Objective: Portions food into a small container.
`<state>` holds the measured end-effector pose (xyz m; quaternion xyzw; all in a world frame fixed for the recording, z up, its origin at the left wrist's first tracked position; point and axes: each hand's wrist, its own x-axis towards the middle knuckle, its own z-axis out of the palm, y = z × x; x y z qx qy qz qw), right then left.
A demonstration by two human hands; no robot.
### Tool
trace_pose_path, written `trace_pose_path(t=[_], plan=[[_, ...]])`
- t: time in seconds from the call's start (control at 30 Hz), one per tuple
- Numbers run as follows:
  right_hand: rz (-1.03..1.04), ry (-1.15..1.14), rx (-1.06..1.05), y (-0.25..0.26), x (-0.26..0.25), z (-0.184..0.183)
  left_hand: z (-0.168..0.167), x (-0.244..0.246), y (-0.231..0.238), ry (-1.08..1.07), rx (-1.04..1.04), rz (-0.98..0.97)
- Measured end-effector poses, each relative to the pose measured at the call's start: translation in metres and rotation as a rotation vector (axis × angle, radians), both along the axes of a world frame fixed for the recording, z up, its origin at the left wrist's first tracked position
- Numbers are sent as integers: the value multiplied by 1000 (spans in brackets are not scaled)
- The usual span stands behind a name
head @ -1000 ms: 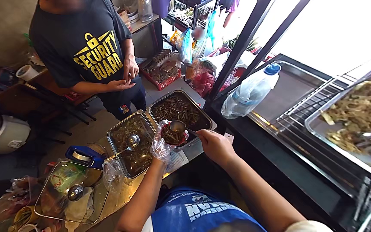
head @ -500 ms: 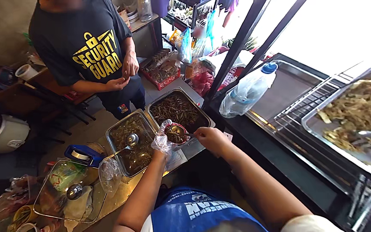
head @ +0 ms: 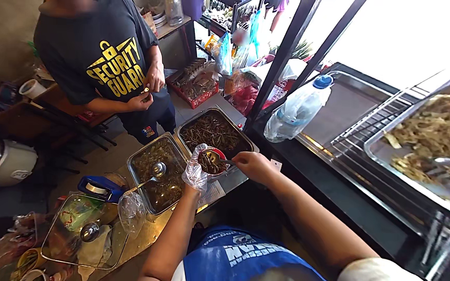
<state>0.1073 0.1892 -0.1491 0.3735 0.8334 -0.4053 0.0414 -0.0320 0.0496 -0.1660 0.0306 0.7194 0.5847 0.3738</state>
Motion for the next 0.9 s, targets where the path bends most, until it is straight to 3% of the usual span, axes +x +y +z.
trace_pose_path(t=[0.03,0.1,0.2,0.3,0.47,0.6,0.73,0.9], plan=[[-18,32,-50,5,0,-6,-37,-7,-10,124,181,-18],[-88,91,-182,13,4,-15,-67,-15,-16,205,370,-77],[-204,187,-337,20,12,-19,-66,-15,-16,135,447,-48],[-249,260,-356,23,18,-18,-60,-13,-19,28,486,89],[-190,118,49,26,29,-20,-82,-26,-19,50,452,88],[-54,-7,418,14,32,-33,-71,-26,-16,28,475,108],[-46,171,580,1,29,-40,-70,-25,-16,3,470,134],[122,456,608,-18,10,-32,-59,-19,-18,-61,482,-9]])
